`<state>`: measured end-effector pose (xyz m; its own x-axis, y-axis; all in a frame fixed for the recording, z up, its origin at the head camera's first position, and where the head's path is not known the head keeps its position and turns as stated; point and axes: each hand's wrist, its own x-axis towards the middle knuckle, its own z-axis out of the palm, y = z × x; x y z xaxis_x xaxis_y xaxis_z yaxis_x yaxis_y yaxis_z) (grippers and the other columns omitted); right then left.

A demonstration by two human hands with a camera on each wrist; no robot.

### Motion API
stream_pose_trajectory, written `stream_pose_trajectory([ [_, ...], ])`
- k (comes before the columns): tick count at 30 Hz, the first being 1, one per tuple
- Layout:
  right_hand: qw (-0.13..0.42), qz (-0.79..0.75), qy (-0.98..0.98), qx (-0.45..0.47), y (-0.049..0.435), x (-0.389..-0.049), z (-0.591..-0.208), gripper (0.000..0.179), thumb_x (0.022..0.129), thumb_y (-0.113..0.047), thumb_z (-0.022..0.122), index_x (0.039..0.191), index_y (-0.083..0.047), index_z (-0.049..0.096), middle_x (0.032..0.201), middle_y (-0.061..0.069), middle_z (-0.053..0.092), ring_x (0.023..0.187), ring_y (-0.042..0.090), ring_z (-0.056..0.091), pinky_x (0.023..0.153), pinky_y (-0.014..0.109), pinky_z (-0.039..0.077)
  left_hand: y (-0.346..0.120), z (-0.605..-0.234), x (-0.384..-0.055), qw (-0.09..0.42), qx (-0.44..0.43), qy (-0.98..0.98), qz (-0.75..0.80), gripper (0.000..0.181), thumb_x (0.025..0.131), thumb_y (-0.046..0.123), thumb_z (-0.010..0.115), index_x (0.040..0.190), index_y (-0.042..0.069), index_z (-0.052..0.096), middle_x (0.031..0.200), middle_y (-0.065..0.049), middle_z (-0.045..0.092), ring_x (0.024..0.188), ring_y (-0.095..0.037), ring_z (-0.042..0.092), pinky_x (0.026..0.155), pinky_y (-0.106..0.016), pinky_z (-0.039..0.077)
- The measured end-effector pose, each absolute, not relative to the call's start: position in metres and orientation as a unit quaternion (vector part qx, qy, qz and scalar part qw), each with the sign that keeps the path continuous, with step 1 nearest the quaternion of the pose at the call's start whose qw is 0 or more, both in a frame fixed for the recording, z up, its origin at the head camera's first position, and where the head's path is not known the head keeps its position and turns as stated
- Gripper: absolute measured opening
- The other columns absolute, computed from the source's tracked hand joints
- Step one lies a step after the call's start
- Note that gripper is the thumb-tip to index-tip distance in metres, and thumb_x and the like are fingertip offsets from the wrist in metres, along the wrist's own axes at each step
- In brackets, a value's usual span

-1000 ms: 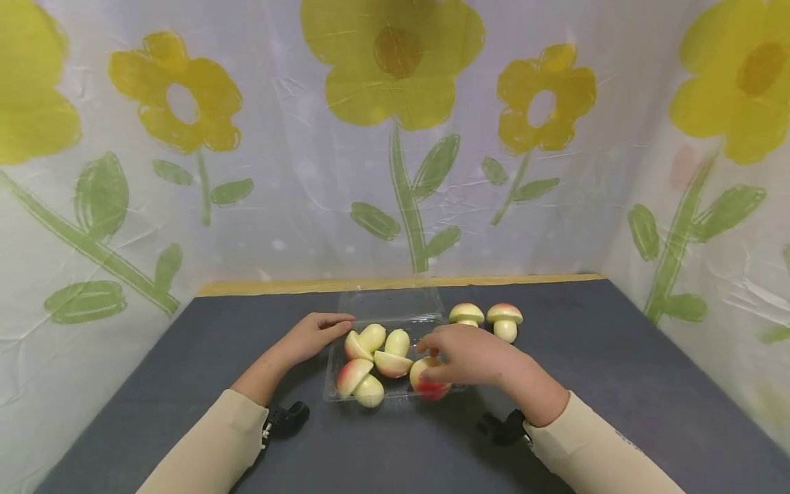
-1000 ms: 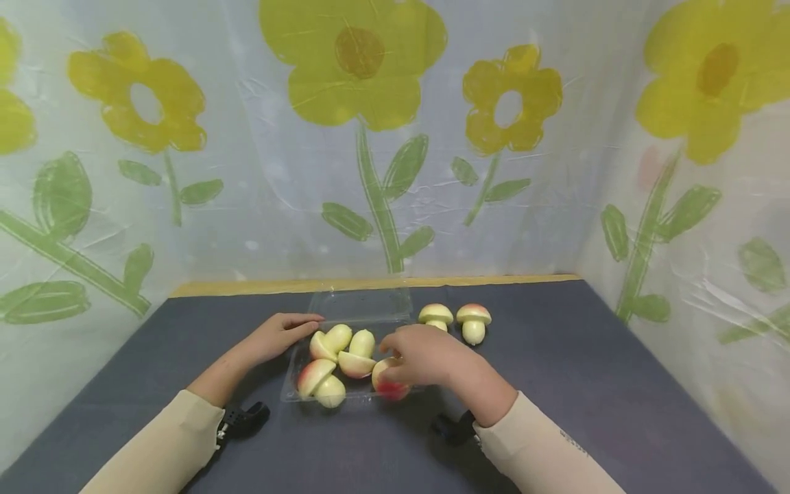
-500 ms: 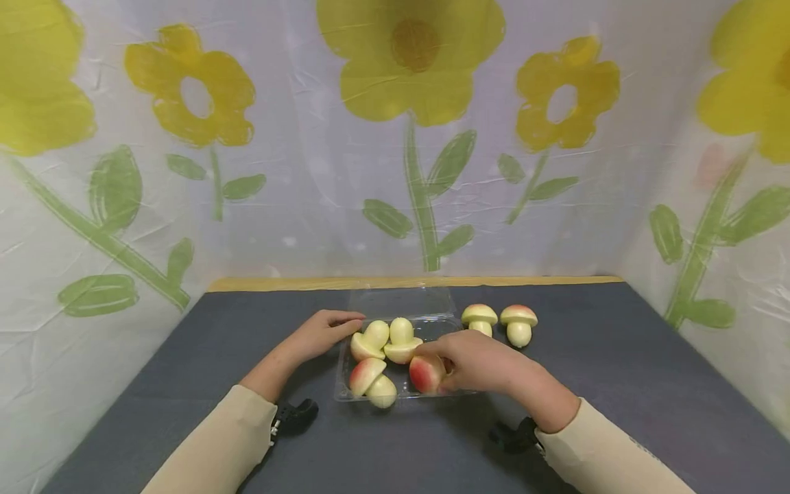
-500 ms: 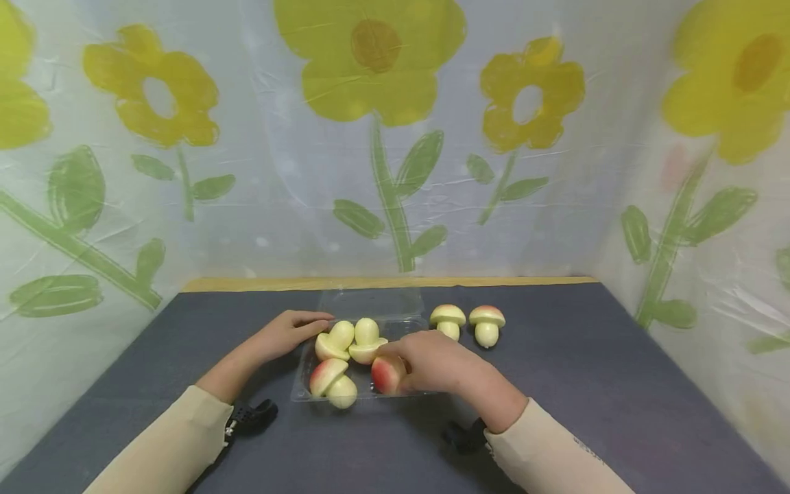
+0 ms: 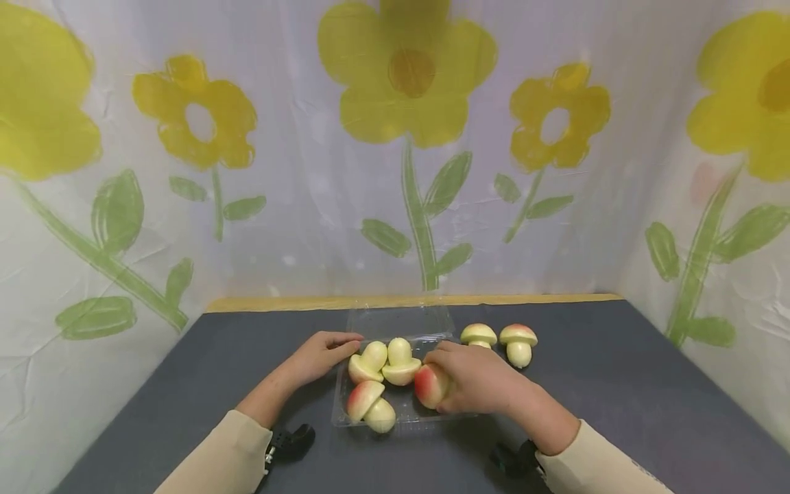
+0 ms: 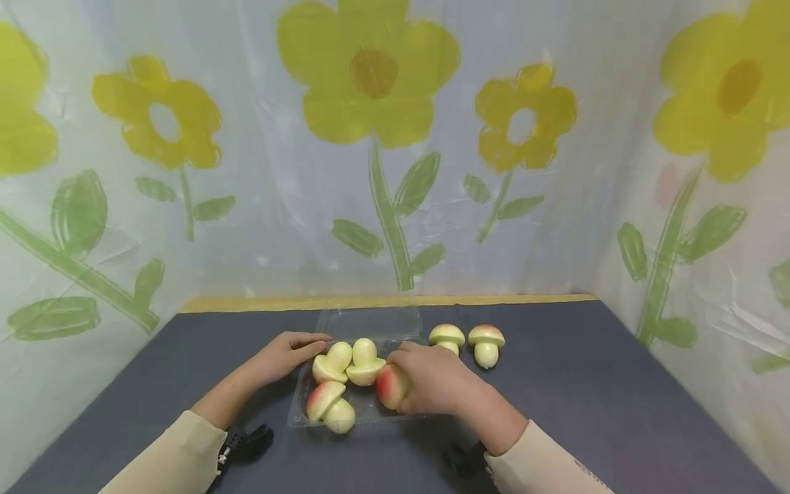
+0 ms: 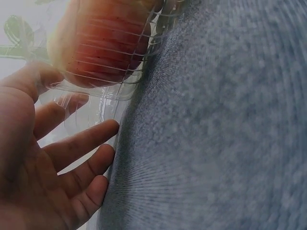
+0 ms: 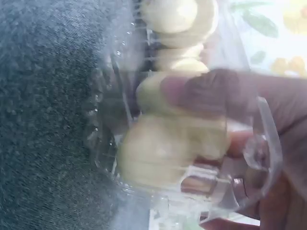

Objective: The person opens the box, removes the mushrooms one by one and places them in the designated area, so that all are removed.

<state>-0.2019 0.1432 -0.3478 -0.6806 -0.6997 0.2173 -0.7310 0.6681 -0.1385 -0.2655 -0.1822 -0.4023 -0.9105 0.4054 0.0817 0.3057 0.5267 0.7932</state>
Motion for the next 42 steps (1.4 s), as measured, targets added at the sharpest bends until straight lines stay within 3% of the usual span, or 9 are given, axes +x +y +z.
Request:
stream_pose_trajectory([
  [6, -0.005, 0.26, -0.898, 0.356, 0.153, -0.203, -0.343, 0.047, 0.079, -0.03, 0.087, 0.121, -0.017, 0.068, 0.104, -0.012, 0.065, 0.079, 0.01, 0.061, 0.067, 0.03, 0.052, -0.18, -0.408, -0.265, 0.055, 0.198, 0.873, 0.442, 0.043, 0.107, 0.034, 0.058, 0.14, 0.007, 0.065, 0.142, -0.016, 0.06, 0.13, -0.037, 0.055, 0.1, -0.054, 0.049],
  [13, -0.066, 0.401, -0.852, 0.329, 0.17, -0.21, -0.328, 0.047, 0.091, -0.03, 0.081, 0.131, -0.012, 0.065, 0.104, -0.003, 0.069, 0.082, 0.02, 0.067, 0.076, 0.037, 0.055, -0.181, -0.407, -0.267, 0.05, 0.192, 0.875, 0.441, 0.045, 0.107, 0.038, 0.059, 0.14, 0.009, 0.066, 0.143, -0.014, 0.06, 0.13, -0.036, 0.056, 0.101, -0.054, 0.048],
  [21, -0.07, 0.398, -0.857, 0.321, 0.189, -0.211, -0.319, 0.044, 0.1, -0.034, 0.071, 0.139, -0.016, 0.062, 0.112, -0.004, 0.068, 0.093, 0.018, 0.068, 0.078, 0.035, 0.055, -0.179, -0.407, -0.267, 0.051, 0.196, 0.873, 0.443, 0.045, 0.107, 0.038, 0.058, 0.139, 0.009, 0.066, 0.143, -0.015, 0.059, 0.129, -0.036, 0.056, 0.1, -0.054, 0.049],
  [25, -0.091, 0.403, -0.851, 0.323, 0.195, -0.214, -0.313, 0.037, 0.101, -0.035, 0.069, 0.133, -0.017, 0.064, 0.112, -0.001, 0.068, 0.095, 0.022, 0.068, 0.078, 0.037, 0.056, -0.18, -0.407, -0.266, 0.047, 0.197, 0.874, 0.442, 0.044, 0.107, 0.037, 0.058, 0.139, 0.008, 0.066, 0.142, -0.016, 0.06, 0.129, -0.036, 0.056, 0.1, -0.055, 0.048],
  [33, -0.132, 0.424, -0.843, 0.303, 0.22, -0.219, -0.302, 0.035, 0.1, -0.027, 0.071, 0.126, -0.005, 0.063, 0.111, 0.008, 0.07, 0.099, 0.026, 0.068, 0.075, 0.036, 0.055, -0.182, -0.405, -0.266, 0.052, 0.196, 0.874, 0.441, 0.047, 0.107, 0.038, 0.058, 0.14, 0.005, 0.065, 0.141, -0.017, 0.061, 0.13, -0.038, 0.055, 0.101, -0.056, 0.048],
  [38, -0.115, 0.405, -0.861, 0.286, 0.24, -0.222, -0.298, 0.036, 0.102, -0.029, 0.069, 0.127, -0.005, 0.062, 0.111, 0.006, 0.069, 0.1, 0.025, 0.068, 0.082, 0.036, 0.055, -0.181, -0.404, -0.266, 0.06, 0.191, 0.871, 0.45, 0.046, 0.107, 0.037, 0.058, 0.14, 0.006, 0.065, 0.141, -0.017, 0.06, 0.13, -0.038, 0.055, 0.101, -0.056, 0.048],
  [42, -0.087, 0.384, -0.878, 0.273, 0.254, -0.225, -0.297, 0.036, 0.102, -0.032, 0.068, 0.126, -0.006, 0.063, 0.11, 0.005, 0.068, 0.098, 0.023, 0.067, 0.081, 0.035, 0.055, -0.181, -0.405, -0.266, 0.063, 0.191, 0.87, 0.45, 0.045, 0.107, 0.036, 0.058, 0.14, 0.006, 0.065, 0.141, -0.017, 0.06, 0.131, -0.039, 0.055, 0.101, -0.056, 0.048],
])
